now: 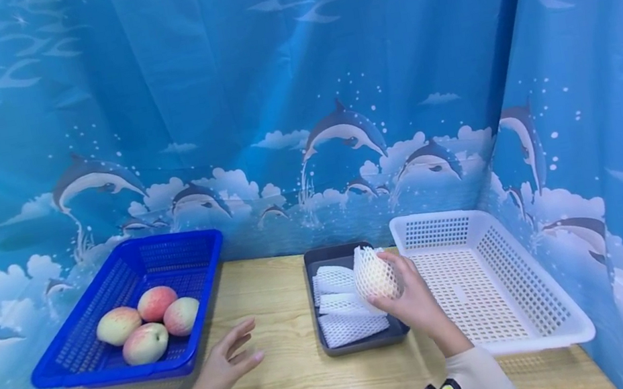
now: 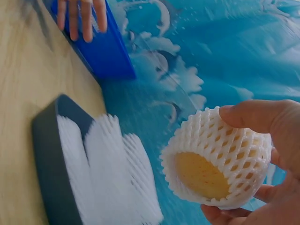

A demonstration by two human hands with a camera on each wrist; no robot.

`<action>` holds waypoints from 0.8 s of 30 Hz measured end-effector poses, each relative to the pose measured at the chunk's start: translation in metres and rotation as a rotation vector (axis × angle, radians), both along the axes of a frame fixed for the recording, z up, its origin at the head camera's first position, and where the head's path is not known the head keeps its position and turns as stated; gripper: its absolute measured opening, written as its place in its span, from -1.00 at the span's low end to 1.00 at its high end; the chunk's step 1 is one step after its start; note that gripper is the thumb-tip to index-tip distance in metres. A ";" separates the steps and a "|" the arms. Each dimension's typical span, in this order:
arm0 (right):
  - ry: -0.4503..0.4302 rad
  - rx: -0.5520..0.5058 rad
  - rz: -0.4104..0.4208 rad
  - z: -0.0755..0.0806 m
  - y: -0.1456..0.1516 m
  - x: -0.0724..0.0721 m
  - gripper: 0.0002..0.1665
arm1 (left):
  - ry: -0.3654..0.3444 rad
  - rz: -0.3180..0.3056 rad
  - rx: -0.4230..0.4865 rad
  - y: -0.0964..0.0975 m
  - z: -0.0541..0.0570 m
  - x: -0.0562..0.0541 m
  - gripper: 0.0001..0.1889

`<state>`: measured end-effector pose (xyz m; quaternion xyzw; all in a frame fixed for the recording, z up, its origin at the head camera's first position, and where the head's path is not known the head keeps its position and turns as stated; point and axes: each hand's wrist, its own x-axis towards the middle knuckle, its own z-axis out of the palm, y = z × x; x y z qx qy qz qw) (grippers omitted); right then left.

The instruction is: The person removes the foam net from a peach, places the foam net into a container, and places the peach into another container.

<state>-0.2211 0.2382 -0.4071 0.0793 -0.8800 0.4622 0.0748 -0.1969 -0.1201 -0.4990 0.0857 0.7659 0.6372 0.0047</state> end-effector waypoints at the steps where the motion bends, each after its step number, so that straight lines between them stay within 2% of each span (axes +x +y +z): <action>1: -0.004 -0.006 0.009 -0.002 -0.004 0.001 -0.06 | -0.006 0.000 0.003 0.000 0.000 0.000 -0.32; 8: 0.001 -0.033 0.070 -0.016 -0.035 0.004 -0.08 | 0.001 -0.006 0.000 0.001 -0.001 0.001 -0.31; 16: -0.006 -0.077 0.102 -0.040 -0.074 0.009 -0.10 | -0.007 -0.012 -0.005 0.001 -0.006 0.002 -0.29; 24: -0.011 -0.125 0.217 -0.063 -0.107 0.012 -0.08 | -0.025 -0.020 -0.008 0.000 -0.008 0.004 -0.26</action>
